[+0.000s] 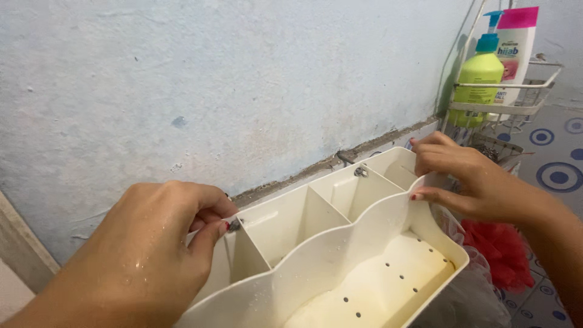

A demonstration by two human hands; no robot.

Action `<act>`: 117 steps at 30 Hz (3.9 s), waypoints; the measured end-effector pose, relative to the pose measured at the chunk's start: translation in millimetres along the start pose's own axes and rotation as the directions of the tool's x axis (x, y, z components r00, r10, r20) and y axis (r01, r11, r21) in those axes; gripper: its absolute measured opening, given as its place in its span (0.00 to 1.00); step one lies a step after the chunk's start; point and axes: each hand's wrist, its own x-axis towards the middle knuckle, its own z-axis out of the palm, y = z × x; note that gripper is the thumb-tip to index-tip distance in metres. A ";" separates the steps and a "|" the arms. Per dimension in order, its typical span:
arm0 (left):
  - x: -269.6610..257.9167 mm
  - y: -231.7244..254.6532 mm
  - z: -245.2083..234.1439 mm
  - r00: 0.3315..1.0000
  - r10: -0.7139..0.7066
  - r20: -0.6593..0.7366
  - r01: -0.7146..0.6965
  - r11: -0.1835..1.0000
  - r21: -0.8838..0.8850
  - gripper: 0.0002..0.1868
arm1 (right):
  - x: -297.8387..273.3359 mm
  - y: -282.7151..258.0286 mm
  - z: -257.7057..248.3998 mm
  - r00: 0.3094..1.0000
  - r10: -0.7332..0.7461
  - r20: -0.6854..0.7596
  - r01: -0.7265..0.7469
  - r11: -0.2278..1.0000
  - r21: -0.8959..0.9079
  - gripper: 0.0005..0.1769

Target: The person rinses a white plastic wall-mounted organizer with a handheld shower head, then reattaches its small plastic clips. They place the organizer on the wall and arrange toothbrushes and toothpaste on the toilet lid.

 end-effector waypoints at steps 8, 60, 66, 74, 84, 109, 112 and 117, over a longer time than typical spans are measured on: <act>20.2 -23.0 13.9 0.986 0.162 -0.031 -0.165 0.973 -0.161 0.14 | -11.5 42.4 6.4 0.994 -0.112 -0.020 0.112 0.994 0.005 0.14; -70.6 -63.5 83.6 0.257 0.792 -0.554 -0.456 0.605 0.653 0.19 | -123.3 -121.8 111.1 0.875 -0.057 -0.481 -0.022 0.987 -0.158 0.41; -87.9 -78.4 75.7 0.239 0.836 -0.494 -0.387 0.549 0.741 0.12 | -117.8 -116.6 118.1 0.851 0.001 -0.526 -0.090 0.985 -0.145 0.35; -91.1 -75.7 83.3 0.172 0.838 -0.517 -0.418 0.537 0.732 0.12 | -125.2 -110.0 113.4 0.857 0.060 -0.511 -0.128 0.987 -0.098 0.26; -121.9 -68.7 139.1 0.317 0.764 -0.562 -0.494 0.639 0.589 0.25 | -145.7 -115.1 121.7 0.816 -0.050 -0.576 -0.066 0.982 -0.178 0.39; -64.6 -37.9 646.8 0.756 0.615 -0.223 -0.603 0.525 -0.600 0.19 | -595.6 -149.3 456.3 -0.201 0.951 -0.235 -0.739 0.011 0.674 0.07; -69.3 -39.5 694.8 0.787 0.617 -0.030 -0.503 0.611 -0.611 0.19 | -651.5 -162.1 519.0 -0.255 0.943 -0.214 -0.742 -0.049 0.668 0.05; -73.4 -61.5 768.9 0.756 0.569 0.323 -0.317 0.750 -0.580 0.21 | -696.9 -166.4 612.5 -0.295 0.950 -0.101 -0.699 -0.143 0.701 0.06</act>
